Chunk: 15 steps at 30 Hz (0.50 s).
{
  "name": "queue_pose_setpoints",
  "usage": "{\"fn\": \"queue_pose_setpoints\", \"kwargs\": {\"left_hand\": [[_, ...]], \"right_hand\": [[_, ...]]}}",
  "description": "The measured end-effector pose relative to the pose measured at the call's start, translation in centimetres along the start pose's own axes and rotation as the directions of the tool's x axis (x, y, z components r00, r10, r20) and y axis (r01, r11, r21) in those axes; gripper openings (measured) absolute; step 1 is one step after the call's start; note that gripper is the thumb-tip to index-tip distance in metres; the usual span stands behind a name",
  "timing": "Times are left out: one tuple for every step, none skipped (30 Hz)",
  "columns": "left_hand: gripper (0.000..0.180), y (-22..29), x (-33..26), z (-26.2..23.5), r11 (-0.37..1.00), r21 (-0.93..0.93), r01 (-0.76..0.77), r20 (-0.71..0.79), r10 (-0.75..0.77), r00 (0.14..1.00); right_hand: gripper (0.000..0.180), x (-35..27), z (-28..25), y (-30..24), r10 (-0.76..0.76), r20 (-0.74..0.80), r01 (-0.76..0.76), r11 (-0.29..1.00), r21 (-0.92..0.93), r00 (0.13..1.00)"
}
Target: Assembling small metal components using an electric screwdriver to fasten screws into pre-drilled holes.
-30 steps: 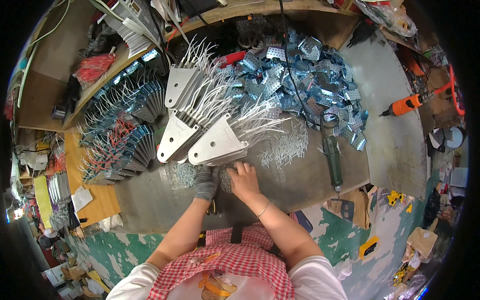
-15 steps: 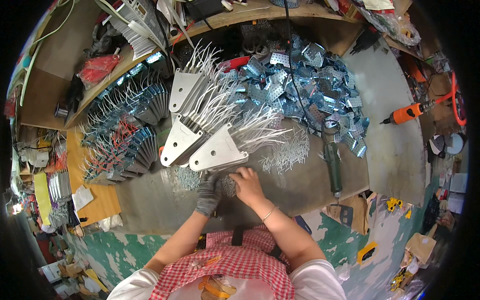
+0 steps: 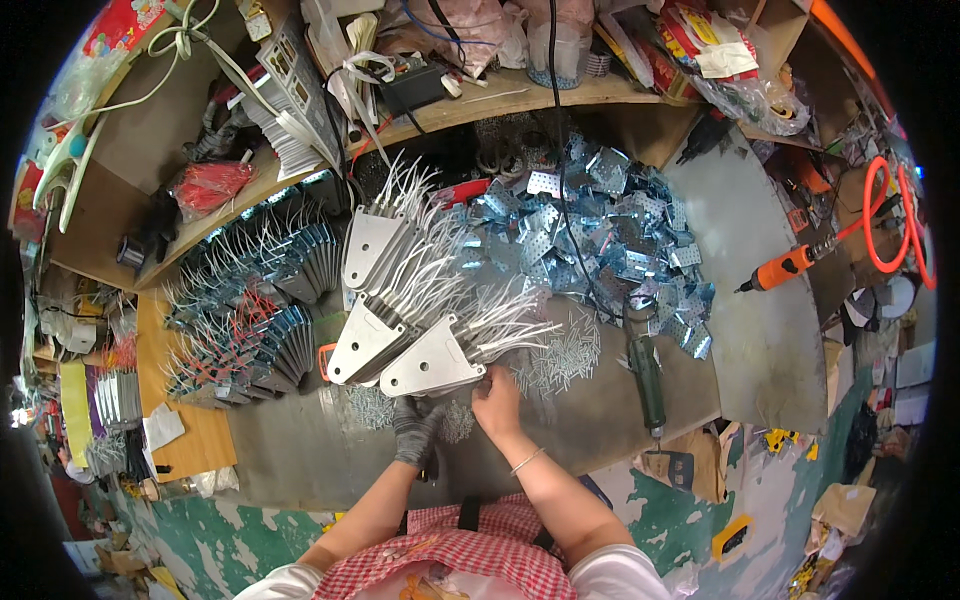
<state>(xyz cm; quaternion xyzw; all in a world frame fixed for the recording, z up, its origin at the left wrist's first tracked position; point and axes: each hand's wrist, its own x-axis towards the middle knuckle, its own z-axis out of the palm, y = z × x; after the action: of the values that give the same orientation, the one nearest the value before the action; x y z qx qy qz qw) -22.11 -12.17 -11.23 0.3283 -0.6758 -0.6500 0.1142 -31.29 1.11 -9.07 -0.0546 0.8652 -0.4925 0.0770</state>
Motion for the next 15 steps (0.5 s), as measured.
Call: {"fn": "queue_pose_setpoints", "kwargs": {"left_hand": [[0.068, -0.1, -0.1, 0.1, 0.999, 0.002, 0.054, -0.002, -0.054, 0.999], [0.069, -0.2, -0.2, 0.0, 0.992, 0.009, 0.128, 0.028, -0.128, 0.991], [0.069, -0.4, -0.2, -0.2, 0.992, 0.009, 0.124, 0.028, -0.125, 0.992], [0.07, -0.6, -0.3, -0.4, 0.991, -0.029, 0.128, 0.041, -0.126, 0.991], [0.071, -0.8, -0.3, -0.6, 0.989, -0.067, 0.131, 0.055, -0.128, 0.99], [0.071, -1.2, -0.2, -0.9, 0.99, -0.067, 0.126, 0.054, -0.122, 0.991], [0.074, -1.5, 0.0, -1.1, 0.999, -0.029, 0.042, 0.062, -0.04, 0.997], [0.076, -1.8, 0.1, -1.4, 0.999, 0.009, -0.043, 0.073, 0.042, 0.996], [0.076, -1.5, 0.0, -1.4, 0.999, 0.009, -0.047, 0.075, 0.047, 0.996], [0.071, -1.0, -0.3, -1.4, 0.998, -0.064, 0.025, 0.08, -0.02, 0.997], [0.067, -0.4, -0.5, -1.2, 0.986, -0.136, 0.097, 0.09, -0.085, 0.992], [0.066, -1.3, -0.5, -2.0, 0.98, -0.166, 0.108, 0.085, -0.095, 0.992], [0.066, -1.3, -0.8, -2.1, 0.98, -0.171, 0.099, 0.091, -0.084, 0.992], [0.066, -1.2, -1.0, -2.2, 0.983, -0.167, 0.079, 0.098, -0.063, 0.993], [0.065, -0.9, -1.3, -2.3, 0.986, -0.16, 0.056, 0.1, -0.041, 0.994]], "right_hand": [[0.027, -0.1, -0.2, -0.1, -0.043, -0.009, 0.043, 0.998, -0.055, 0.999], [0.028, 0.1, 0.2, 0.8, -0.05, 0.0, 0.05, 0.998, -0.025, 0.999], [0.028, 0.2, 0.2, 0.7, -0.052, -0.003, 0.052, 0.998, -0.024, 0.999], [0.028, 0.2, 0.2, 0.6, -0.033, -0.006, 0.033, 0.999, 0.003, 0.999], [0.028, 0.3, 0.2, 0.5, -0.014, -0.008, 0.014, 0.999, 0.031, 1.0], [0.028, 0.3, 0.4, 0.7, -0.018, -0.011, 0.018, 0.999, 0.033, 1.0], [0.027, 0.2, 0.6, 0.8, -0.03, -0.009, 0.03, 0.999, 0.035, 1.0], [0.027, 0.1, 0.8, 0.9, -0.043, -0.007, 0.043, 0.998, 0.037, 0.999], [0.027, 0.0, 0.8, 1.0, -0.045, -0.011, 0.045, 0.998, 0.039, 0.999], [0.026, -0.2, 0.7, 1.0, -0.066, -0.023, 0.067, 0.998, 0.007, 0.998], [0.026, -0.3, 0.6, 1.1, -0.089, -0.035, 0.088, 0.996, -0.025, 0.995], [0.027, -0.5, 0.9, 0.7, -0.105, -0.009, 0.104, 0.994, -0.044, 0.994], [0.027, -0.7, 0.8, 0.9, -0.112, -0.018, 0.111, 0.993, -0.047, 0.993], [0.027, -0.9, 0.8, 1.0, -0.088, 0.004, 0.088, 0.995, -0.047, 0.996], [0.028, -1.1, 0.9, 1.1, -0.066, 0.03, 0.067, 0.997, -0.042, 0.997]]}}
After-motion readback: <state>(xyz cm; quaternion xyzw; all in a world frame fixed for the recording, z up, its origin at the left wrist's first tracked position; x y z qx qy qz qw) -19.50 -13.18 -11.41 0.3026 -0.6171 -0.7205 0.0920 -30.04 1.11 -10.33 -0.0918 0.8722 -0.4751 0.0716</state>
